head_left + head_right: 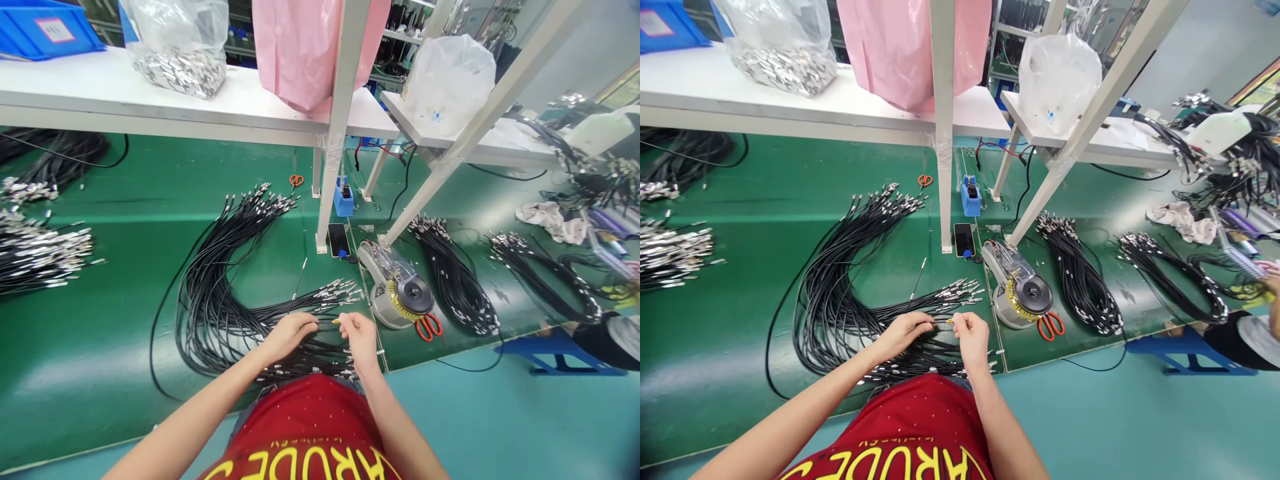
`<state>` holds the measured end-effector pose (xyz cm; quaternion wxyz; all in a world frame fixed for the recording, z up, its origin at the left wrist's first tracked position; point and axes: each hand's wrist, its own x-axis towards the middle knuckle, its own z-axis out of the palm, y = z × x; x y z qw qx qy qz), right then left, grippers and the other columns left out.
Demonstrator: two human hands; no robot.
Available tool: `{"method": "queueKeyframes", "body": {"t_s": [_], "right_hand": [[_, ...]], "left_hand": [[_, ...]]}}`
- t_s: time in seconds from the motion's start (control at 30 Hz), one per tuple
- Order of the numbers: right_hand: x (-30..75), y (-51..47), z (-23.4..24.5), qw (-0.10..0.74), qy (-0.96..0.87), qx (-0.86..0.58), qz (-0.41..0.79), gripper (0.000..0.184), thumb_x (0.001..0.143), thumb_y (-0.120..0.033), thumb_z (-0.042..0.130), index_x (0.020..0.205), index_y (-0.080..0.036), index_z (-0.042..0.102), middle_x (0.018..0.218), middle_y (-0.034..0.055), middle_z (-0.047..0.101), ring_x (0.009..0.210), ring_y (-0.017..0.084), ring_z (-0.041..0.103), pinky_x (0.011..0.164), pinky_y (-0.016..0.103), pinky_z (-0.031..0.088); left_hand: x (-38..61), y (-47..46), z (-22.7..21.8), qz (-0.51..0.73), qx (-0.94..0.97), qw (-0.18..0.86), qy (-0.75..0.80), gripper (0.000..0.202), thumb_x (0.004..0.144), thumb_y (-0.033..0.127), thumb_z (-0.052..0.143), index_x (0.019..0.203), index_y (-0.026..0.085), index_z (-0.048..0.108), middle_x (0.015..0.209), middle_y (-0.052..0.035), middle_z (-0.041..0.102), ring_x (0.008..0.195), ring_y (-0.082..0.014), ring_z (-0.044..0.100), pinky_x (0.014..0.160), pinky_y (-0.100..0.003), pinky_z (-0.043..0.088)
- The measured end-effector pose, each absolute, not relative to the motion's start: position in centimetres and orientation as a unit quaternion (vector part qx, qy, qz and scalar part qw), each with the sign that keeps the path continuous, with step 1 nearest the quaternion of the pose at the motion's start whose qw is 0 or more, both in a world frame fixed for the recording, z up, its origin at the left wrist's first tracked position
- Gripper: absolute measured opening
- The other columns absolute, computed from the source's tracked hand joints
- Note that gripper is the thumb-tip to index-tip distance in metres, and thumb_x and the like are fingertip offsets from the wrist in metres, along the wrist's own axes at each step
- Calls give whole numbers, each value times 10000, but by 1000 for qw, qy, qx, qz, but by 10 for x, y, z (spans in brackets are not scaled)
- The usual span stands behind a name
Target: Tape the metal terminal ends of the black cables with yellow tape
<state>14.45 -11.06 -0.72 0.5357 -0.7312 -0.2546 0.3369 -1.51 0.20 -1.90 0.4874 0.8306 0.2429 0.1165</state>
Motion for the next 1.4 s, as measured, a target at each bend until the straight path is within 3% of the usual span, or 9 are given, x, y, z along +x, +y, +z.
{"method": "queueKeyframes", "body": {"t_s": [0.17, 0.23, 0.4, 0.6, 0.73, 0.9, 1.07, 1.27, 1.4], "right_hand": [[141, -115, -4, 531, -291, -721, 337, 307, 858, -413, 610, 679, -164, 632, 583, -7, 602, 525, 129, 532, 538, 235, 420], [141, -116, -1, 526, -306, -725, 322, 304, 865, -414, 602, 692, -167, 639, 591, -7, 608, 530, 131, 536, 543, 237, 427], [139, -116, 7, 513, -327, -732, 308, 296, 875, -406, 584, 717, -166, 654, 609, 6, 632, 549, 141, 553, 561, 244, 439], [134, -115, 15, 500, -346, -724, 327, 269, 870, -367, 570, 734, -159, 673, 609, 15, 639, 556, 149, 557, 556, 247, 443], [137, -119, 9, 501, -343, -726, 322, 278, 869, -383, 573, 734, -163, 674, 620, 20, 647, 557, 151, 558, 556, 246, 441], [146, -149, -31, 469, -308, -775, 290, 360, 856, -474, 564, 678, -172, 648, 567, 1, 609, 513, 148, 529, 523, 240, 406], [148, -178, -74, 379, -303, -822, 298, 426, 823, -501, 538, 527, -201, 604, 473, 5, 595, 439, 160, 518, 463, 236, 355], [152, -176, -73, 338, -313, -842, 281, 267, 734, -310, 629, 480, -229, 607, 462, 10, 614, 472, 173, 558, 489, 236, 317], [163, -184, -62, 340, -309, -850, 257, 201, 742, -317, 632, 560, -237, 659, 529, 10, 660, 517, 181, 597, 515, 241, 363]], "left_hand": [[2, -3, -7, 103, 766, 600, 206, 293, 956, 341, 488, 949, 159, 717, 794, -28, 710, 711, -154, 633, 704, -226, 473], [7, -5, -2, 111, 761, 600, 222, 278, 933, 354, 528, 985, 150, 710, 766, -23, 699, 686, -153, 617, 686, -226, 461], [0, -2, -1, 99, 788, 569, 214, 392, 953, 379, 481, 759, 130, 713, 739, -33, 665, 690, -146, 574, 669, -226, 413], [0, -3, -7, 91, 733, 636, 224, 465, 916, 485, 522, 810, 90, 744, 647, -16, 629, 601, -128, 497, 564, -219, 357], [6, -9, -2, 92, 747, 627, 202, 472, 921, 499, 506, 885, 106, 767, 713, -39, 684, 680, -172, 577, 629, -242, 439], [-19, 20, -3, 215, 797, 507, 249, 361, 884, 460, 592, 1126, 221, 712, 1150, -86, 681, 1072, -239, 592, 975, -351, 440], [-55, 75, -35, 214, 753, 399, 478, 447, 941, 474, 422, 1067, 150, 704, 1098, -126, 702, 1048, -281, 618, 936, -392, 456], [-1, 48, -65, 133, 806, 439, 373, 306, 841, 409, 623, 1037, 194, 716, 951, -72, 723, 969, -261, 618, 919, -371, 450], [35, 29, -75, 121, 807, 460, 351, 243, 768, 266, 698, 986, 161, 707, 952, -106, 695, 993, -283, 601, 942, -408, 426]]}}
